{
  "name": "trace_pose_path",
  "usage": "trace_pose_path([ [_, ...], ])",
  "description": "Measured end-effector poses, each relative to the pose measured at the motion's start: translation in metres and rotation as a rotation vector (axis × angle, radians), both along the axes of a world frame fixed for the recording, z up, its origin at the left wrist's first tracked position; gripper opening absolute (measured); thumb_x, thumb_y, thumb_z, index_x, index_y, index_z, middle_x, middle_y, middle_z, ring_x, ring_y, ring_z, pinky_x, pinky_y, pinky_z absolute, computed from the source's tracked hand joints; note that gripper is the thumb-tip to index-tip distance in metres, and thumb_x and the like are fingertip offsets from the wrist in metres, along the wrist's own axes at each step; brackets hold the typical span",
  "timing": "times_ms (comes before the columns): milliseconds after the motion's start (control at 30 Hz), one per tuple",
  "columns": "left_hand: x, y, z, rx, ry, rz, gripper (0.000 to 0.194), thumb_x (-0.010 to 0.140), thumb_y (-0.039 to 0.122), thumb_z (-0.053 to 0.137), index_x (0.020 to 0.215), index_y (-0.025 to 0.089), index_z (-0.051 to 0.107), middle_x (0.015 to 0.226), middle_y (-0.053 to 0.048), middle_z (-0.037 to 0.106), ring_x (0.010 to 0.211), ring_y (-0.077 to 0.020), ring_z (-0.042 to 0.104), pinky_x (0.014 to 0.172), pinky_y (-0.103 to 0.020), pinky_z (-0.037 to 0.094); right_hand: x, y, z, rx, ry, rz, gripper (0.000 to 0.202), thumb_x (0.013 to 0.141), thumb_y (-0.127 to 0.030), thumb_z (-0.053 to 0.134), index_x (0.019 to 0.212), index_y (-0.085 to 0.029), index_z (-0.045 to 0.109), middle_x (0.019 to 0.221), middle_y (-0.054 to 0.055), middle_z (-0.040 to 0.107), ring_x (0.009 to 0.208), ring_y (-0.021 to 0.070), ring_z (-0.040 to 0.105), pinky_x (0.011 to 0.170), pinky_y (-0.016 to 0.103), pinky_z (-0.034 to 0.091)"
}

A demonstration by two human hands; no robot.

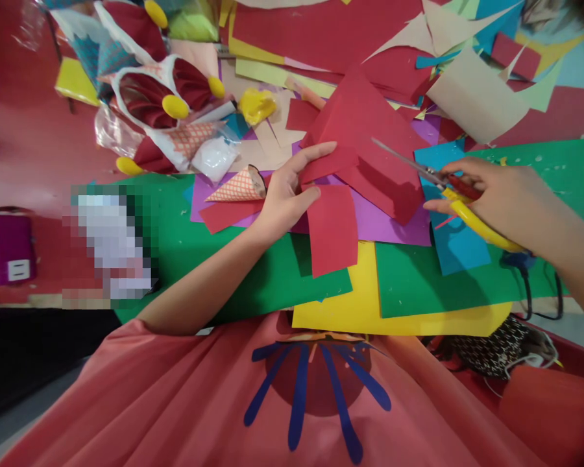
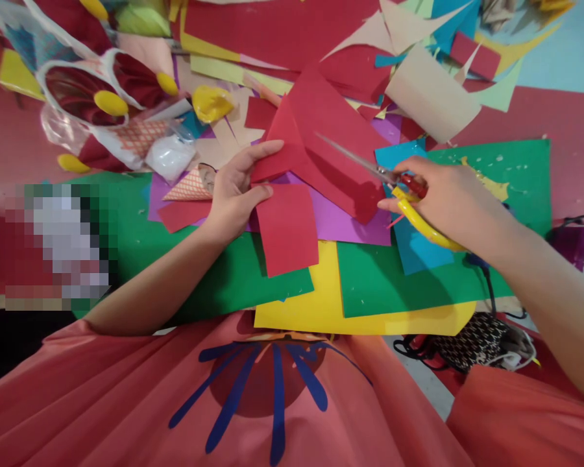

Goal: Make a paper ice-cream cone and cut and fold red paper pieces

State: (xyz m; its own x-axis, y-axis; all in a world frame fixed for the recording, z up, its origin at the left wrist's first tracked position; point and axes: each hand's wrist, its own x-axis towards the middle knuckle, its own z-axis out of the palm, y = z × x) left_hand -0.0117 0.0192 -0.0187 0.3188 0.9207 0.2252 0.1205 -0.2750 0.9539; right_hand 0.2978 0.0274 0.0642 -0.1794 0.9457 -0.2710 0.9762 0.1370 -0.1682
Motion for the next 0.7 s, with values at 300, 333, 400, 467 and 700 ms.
trace_pose_path([
  [300,0.001,-0.002,-0.004,0.190,0.261,0.037,0.054,0.079,0.006,0.049,0.130,0.023,0.052,0.133,-0.004,0.061,0.129,-0.0195,0.055,0.112,-0.036,0.045,-0.028,0.018,-0.008,0.106,-0.023,-0.077,0.050,0.076,-0.028,0.070,0.125,-0.022,0.063,0.095,0.010,0.073,0.086,0.0238,0.066,0.071,0.034,0.048],
  [333,0.000,-0.001,-0.005,0.195,0.275,0.044,0.053,0.080,0.006,0.049,0.130,0.023,0.052,0.133,-0.004,0.061,0.128,-0.0194,0.055,0.111,-0.036,0.045,-0.031,0.019,-0.010,0.104,-0.016,-0.086,0.053,0.076,-0.027,0.070,0.128,-0.021,0.060,0.102,0.012,0.073,0.092,0.0258,0.067,0.076,0.035,0.049],
  [400,-0.001,0.000,-0.007,0.208,0.283,0.062,0.051,0.082,0.007,0.049,0.130,0.024,0.052,0.133,-0.004,0.061,0.128,-0.0199,0.055,0.112,-0.037,0.045,-0.035,0.021,-0.012,0.098,-0.013,-0.091,0.057,0.077,-0.026,0.070,0.132,-0.019,0.057,0.113,0.016,0.070,0.104,0.0298,0.066,0.085,0.039,0.050],
  [467,-0.001,0.001,-0.007,0.229,0.267,0.075,0.048,0.084,0.010,0.050,0.129,0.025,0.052,0.133,-0.004,0.060,0.129,-0.0209,0.054,0.113,-0.039,0.044,-0.038,0.022,-0.013,0.102,-0.019,-0.089,0.058,0.079,-0.027,0.070,0.133,-0.017,0.054,0.120,0.018,0.068,0.112,0.0327,0.064,0.090,0.041,0.051],
  [700,-0.003,-0.002,0.002,0.237,0.099,0.175,0.036,0.087,0.022,0.054,0.122,0.028,0.056,0.123,-0.002,0.064,0.121,-0.0218,0.060,0.108,-0.043,0.049,-0.042,0.007,0.004,0.138,-0.300,0.135,0.069,0.078,-0.022,0.072,0.140,-0.012,0.044,0.117,0.021,0.064,0.116,0.0406,0.058,0.092,0.050,0.053],
])
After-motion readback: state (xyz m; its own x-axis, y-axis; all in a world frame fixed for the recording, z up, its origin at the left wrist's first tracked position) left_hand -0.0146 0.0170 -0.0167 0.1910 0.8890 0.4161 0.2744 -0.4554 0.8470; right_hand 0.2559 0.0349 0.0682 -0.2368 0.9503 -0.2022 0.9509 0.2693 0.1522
